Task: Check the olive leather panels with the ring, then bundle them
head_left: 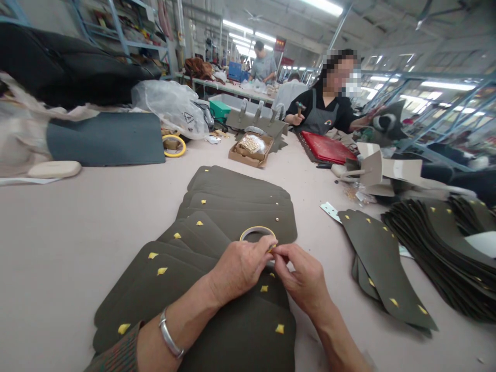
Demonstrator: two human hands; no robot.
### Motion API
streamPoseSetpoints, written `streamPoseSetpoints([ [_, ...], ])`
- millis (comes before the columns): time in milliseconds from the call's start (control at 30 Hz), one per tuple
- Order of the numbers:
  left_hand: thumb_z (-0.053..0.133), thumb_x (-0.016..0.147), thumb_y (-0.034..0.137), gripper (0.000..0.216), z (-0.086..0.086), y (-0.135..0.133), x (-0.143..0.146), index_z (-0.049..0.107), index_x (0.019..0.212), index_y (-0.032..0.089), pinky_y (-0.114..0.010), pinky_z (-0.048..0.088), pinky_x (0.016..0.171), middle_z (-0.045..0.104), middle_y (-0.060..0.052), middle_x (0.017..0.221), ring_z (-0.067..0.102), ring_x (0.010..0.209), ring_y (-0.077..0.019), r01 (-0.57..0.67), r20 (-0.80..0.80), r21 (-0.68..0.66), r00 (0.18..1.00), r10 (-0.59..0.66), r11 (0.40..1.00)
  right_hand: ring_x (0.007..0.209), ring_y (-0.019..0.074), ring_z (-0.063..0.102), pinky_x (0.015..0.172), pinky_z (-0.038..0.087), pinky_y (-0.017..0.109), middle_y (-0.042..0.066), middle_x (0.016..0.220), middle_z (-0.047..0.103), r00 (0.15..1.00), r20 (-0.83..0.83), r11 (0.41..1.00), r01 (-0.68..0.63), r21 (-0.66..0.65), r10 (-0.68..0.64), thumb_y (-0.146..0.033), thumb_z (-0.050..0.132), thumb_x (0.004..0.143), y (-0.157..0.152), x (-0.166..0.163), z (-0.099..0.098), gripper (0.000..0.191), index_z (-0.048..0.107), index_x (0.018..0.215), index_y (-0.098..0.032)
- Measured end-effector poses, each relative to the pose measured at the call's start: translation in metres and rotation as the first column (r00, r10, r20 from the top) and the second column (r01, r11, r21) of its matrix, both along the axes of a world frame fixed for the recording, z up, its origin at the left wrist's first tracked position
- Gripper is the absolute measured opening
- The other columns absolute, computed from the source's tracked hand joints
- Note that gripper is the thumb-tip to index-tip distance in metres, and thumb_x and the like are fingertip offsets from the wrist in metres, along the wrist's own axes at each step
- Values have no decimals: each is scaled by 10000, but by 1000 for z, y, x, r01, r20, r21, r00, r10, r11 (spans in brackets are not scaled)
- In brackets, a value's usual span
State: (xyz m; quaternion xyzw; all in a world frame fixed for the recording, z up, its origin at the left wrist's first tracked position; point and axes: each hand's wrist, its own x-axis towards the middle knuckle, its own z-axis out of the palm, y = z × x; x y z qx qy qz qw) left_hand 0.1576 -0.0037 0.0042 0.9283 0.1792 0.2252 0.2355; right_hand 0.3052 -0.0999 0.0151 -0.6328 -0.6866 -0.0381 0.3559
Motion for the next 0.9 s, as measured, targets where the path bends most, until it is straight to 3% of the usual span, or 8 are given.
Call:
streamPoseSetpoints([
  [233, 396, 953, 194, 144, -1, -1, 2, 520, 1024, 214, -238, 496, 705, 677, -2, 900, 659, 845, -149, -24, 26, -40, 999, 25, 999, 675, 138, 610, 645, 479, 245, 33, 735, 649, 997, 52, 997, 51, 52, -54, -111, 468, 871, 0, -2, -6, 165, 611, 836, -186],
  [367, 381, 949, 192, 181, -1, -2, 3, 548, 881, 197, -235, 476, 653, 643, -3, 786, 633, 738, -146, -68, 43, 17, 997, 67, 998, 592, 134, 593, 589, 470, 244, 15, 664, 645, 978, -134, 987, 156, -24, -158, -166, 516, 830, 1, -9, -5, 145, 647, 773, -186],
  [433, 370, 948, 194, 208, -2, -4, 5, 544, 835, 190, -231, 463, 627, 621, -1, 738, 608, 681, -137, -93, 90, 54, 992, 88, 994, 541, 129, 583, 542, 468, 235, 1, 616, 639, 901, -359, 968, 204, -146, -244, -221, 539, 818, 3, -10, -6, 141, 653, 744, -185],
  [500, 358, 952, 193, 226, -2, -6, 7, 543, 822, 185, -226, 461, 635, 614, -3, 727, 597, 670, -127, -104, 150, 85, 985, 90, 991, 504, 128, 573, 506, 470, 232, -7, 578, 626, 770, -550, 942, 209, -263, -324, -288, 568, 802, 7, -5, -7, 157, 654, 734, -176],
  [567, 339, 964, 196, 246, -2, -8, 10, 544, 830, 178, -227, 467, 658, 615, -8, 737, 598, 692, -126, -95, 168, 110, 983, 76, 989, 471, 129, 555, 483, 475, 243, -12, 541, 602, 651, -657, 922, 210, -325, -379, -362, 617, 763, 9, 6, -11, 208, 655, 727, -161],
  [667, 345, 974, 194, 236, -3, -7, 14, 549, 856, 176, -251, 477, 674, 615, -14, 767, 586, 723, -147, -108, 50, 150, 994, 102, 983, 486, 139, 562, 500, 498, 270, 6, 553, 614, 550, -726, 907, 177, -381, -412, -443, 690, 698, 8, 27, -17, 315, 677, 768, -136],
  [767, 431, 948, 177, 139, -6, -5, 17, 556, 888, 190, -279, 489, 688, 616, -18, 849, 568, 790, -179, -123, -134, 196, 979, 151, 973, 538, 143, 579, 537, 499, 272, 31, 625, 651, 583, -715, 908, 101, -407, -385, -462, 696, 715, 3, 43, -25, 365, 692, 852, -124],
  [900, 475, 933, 188, 85, -9, -3, 19, 555, 907, 203, -286, 500, 692, 592, -22, 906, 544, 855, -195, -107, -258, 205, 953, 159, 973, 555, 140, 558, 549, 465, 264, 20, 628, 637, 731, -586, 905, 103, -413, -350, -446, 646, 781, 1, 45, -31, 314, 689, 840, -140],
])
